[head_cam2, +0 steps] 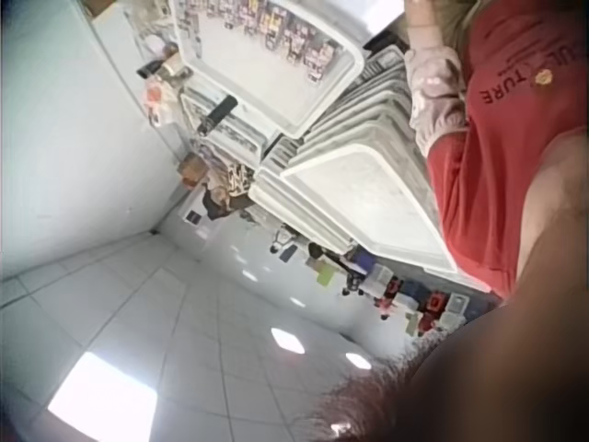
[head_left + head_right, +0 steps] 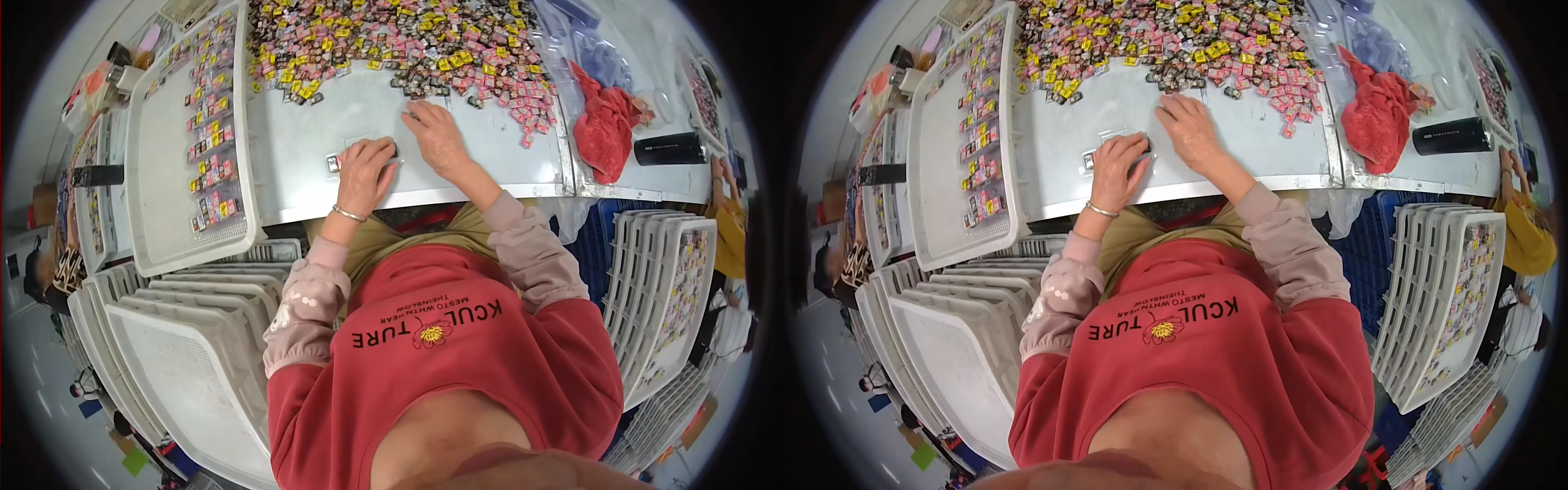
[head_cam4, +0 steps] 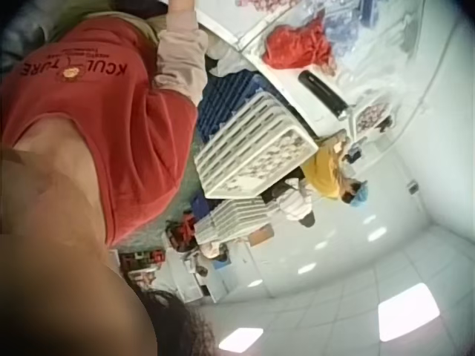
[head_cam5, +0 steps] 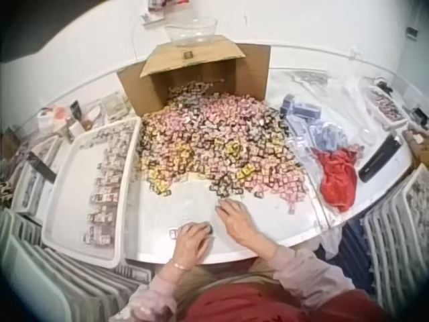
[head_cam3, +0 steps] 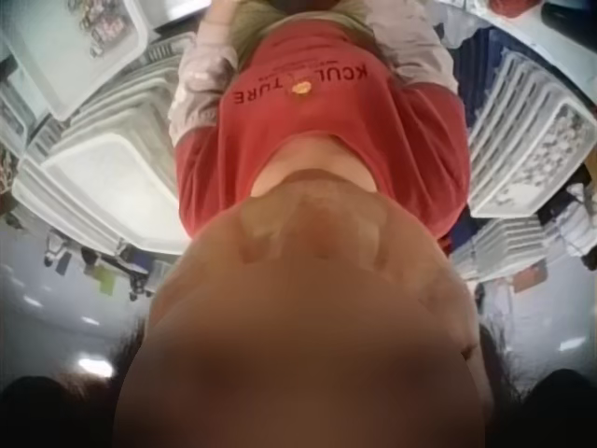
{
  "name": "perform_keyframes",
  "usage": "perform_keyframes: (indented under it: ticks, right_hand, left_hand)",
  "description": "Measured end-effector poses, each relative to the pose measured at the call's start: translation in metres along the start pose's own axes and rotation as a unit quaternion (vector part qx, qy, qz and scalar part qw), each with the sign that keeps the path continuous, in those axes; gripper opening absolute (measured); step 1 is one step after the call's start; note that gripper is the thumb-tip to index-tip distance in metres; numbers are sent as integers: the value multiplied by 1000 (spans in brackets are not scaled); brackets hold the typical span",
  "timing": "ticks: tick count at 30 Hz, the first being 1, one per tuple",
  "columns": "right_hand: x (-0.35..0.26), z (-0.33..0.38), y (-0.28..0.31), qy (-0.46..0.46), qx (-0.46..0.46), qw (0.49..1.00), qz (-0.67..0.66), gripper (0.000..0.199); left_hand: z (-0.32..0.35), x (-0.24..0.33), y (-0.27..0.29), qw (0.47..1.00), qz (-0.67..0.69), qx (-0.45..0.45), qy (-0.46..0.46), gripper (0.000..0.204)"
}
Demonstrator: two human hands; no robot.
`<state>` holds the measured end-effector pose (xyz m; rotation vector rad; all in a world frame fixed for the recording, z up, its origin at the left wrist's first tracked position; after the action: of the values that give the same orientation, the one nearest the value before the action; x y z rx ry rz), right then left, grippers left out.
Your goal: The recorder is sorting various small toy components from a large pile and placing them into organized plastic trays at a workbench.
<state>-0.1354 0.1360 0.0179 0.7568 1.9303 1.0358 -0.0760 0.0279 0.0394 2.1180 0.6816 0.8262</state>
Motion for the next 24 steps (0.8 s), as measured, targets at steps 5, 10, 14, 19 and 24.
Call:
perform_keyframes:
  ticks: [5,10,14,19,24]
  right_hand:
    - [59,-15,48,-71,82,991,-78,27]
    - [129,-62,83,-186,128,957,-184,10]
    - [126,-66,51,-183,-56,970,-151,12]
    - [125,-51,48,-132,31,988,-67,17]
    - [123,-53,50,-148,30,987,-54,20]
  left_hand:
    - [-12,16,-12,999,24,21,-1,30]
    - [-19,12,-10,998,46,41,-34,29]
    - [-10,1,26,994,16,107,15,22]
    - [32,-32,58,984,-4,146,104,19]
    - [55,-43,65,976,-7,161,145,20]
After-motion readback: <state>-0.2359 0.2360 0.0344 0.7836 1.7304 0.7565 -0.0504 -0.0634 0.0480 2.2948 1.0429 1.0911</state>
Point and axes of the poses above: each hand's wrist, its own z-axis away from the middle knuckle, its own y-axis out of the back of the hand, x = y × z, the point moved 9 cm from there along -z, towards the middle knuckle, and after that the axes turned 11 degrees about -y, right-handed, at the moved point
